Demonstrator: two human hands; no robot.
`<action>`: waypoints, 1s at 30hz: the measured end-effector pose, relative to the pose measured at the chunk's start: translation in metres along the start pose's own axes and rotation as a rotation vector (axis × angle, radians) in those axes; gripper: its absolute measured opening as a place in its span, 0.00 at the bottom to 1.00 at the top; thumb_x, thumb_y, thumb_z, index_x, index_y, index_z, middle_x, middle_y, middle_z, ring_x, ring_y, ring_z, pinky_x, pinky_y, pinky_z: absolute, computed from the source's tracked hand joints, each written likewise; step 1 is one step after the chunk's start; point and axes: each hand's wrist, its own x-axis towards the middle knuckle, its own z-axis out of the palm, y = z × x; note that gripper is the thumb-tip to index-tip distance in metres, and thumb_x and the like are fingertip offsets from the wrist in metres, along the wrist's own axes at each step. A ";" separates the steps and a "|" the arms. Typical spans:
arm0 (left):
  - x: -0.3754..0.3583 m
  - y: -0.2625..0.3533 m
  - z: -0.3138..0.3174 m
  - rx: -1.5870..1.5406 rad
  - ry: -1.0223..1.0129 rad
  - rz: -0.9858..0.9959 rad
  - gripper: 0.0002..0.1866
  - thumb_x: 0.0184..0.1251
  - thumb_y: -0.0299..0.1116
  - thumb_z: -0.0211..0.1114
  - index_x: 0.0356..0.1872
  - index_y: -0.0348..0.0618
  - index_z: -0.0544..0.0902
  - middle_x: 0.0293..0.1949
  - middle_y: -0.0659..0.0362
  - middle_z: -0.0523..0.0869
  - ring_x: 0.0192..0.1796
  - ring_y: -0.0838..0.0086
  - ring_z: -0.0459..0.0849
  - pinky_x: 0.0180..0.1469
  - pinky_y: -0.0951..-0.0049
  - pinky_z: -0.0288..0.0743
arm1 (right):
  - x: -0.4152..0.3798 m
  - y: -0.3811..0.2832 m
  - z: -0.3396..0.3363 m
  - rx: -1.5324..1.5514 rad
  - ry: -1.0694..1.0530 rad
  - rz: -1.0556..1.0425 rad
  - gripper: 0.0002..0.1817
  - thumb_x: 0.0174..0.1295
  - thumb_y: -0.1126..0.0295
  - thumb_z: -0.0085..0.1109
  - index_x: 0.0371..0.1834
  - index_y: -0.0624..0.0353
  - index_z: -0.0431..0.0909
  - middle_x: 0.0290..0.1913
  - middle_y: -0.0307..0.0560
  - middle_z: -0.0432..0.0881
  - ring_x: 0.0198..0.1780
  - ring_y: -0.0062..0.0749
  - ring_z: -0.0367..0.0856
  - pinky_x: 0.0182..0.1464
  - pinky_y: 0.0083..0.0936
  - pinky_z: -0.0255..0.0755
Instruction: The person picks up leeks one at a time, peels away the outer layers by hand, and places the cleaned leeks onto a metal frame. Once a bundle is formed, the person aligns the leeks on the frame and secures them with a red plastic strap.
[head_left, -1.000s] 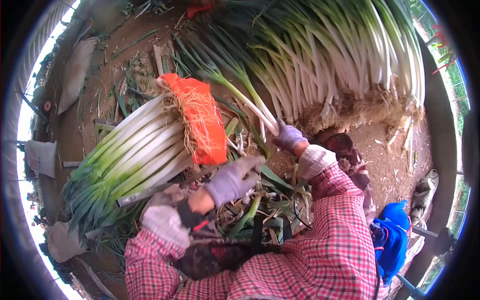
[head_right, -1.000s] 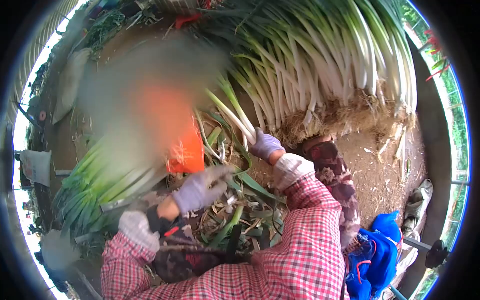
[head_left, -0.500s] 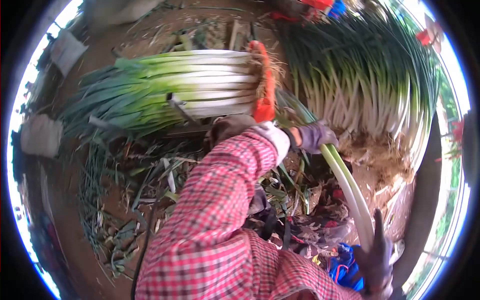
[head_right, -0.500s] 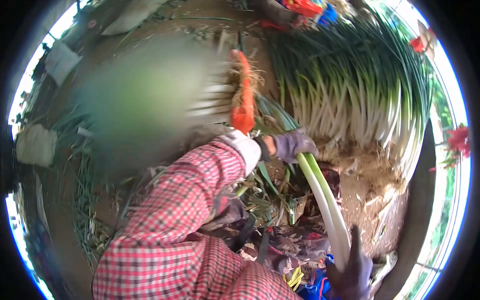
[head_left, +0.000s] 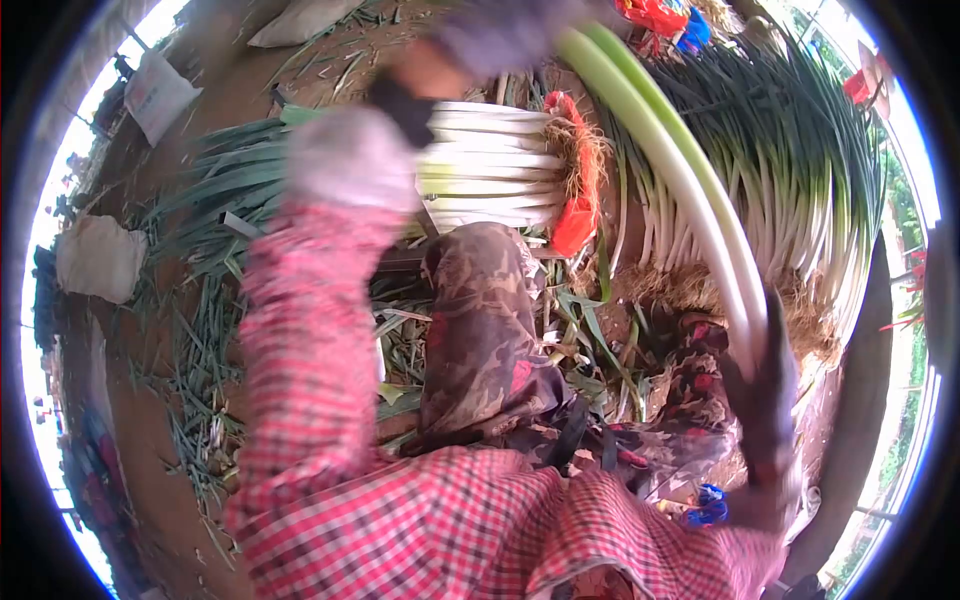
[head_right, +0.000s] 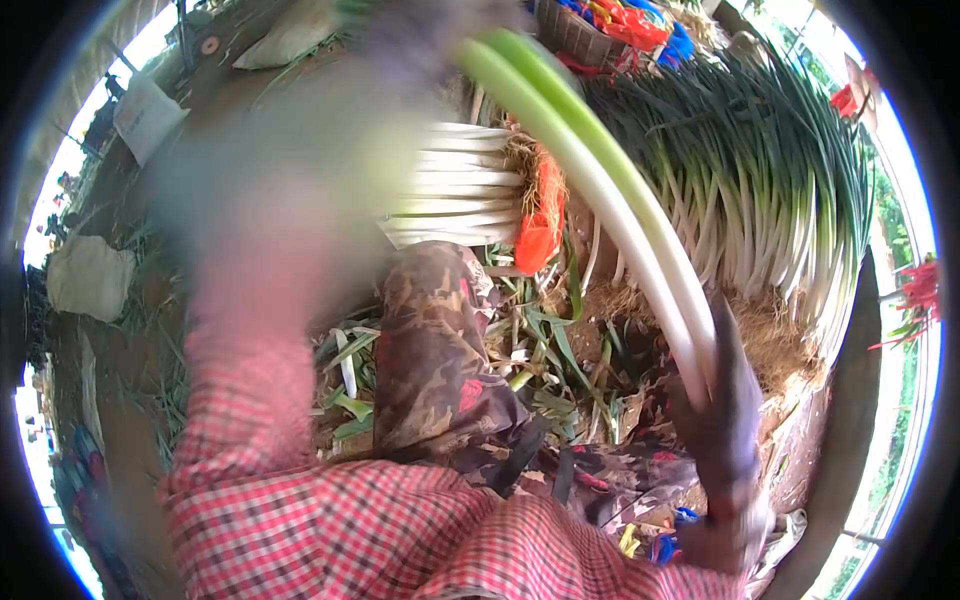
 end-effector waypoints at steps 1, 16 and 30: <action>-0.004 -0.011 -0.041 0.269 -0.103 0.003 0.07 0.54 0.36 0.70 0.35 0.57 0.86 0.33 0.65 0.87 0.42 0.71 0.84 0.54 0.67 0.77 | 0.030 -0.003 0.019 0.000 0.021 -0.045 0.44 0.47 0.76 0.63 0.72 0.56 0.56 0.55 0.63 0.77 0.50 0.56 0.81 0.49 0.42 0.76; -0.362 -0.026 0.033 0.568 -0.844 -0.639 0.13 0.55 0.30 0.57 0.43 0.52 0.78 0.41 0.60 0.79 0.48 0.63 0.75 0.56 0.57 0.68 | 0.245 -0.023 0.335 -0.325 -0.495 -0.135 0.36 0.57 0.63 0.57 0.72 0.43 0.57 0.75 0.44 0.54 0.74 0.39 0.56 0.71 0.51 0.50; -0.343 -0.038 0.025 0.127 -0.650 -0.630 0.26 0.39 0.26 0.65 0.47 0.52 0.78 0.49 0.57 0.77 0.56 0.62 0.74 0.72 0.52 0.54 | 0.237 -0.038 0.387 -0.256 -0.263 -0.208 0.35 0.62 0.42 0.49 0.71 0.38 0.59 0.72 0.43 0.60 0.73 0.40 0.56 0.71 0.54 0.45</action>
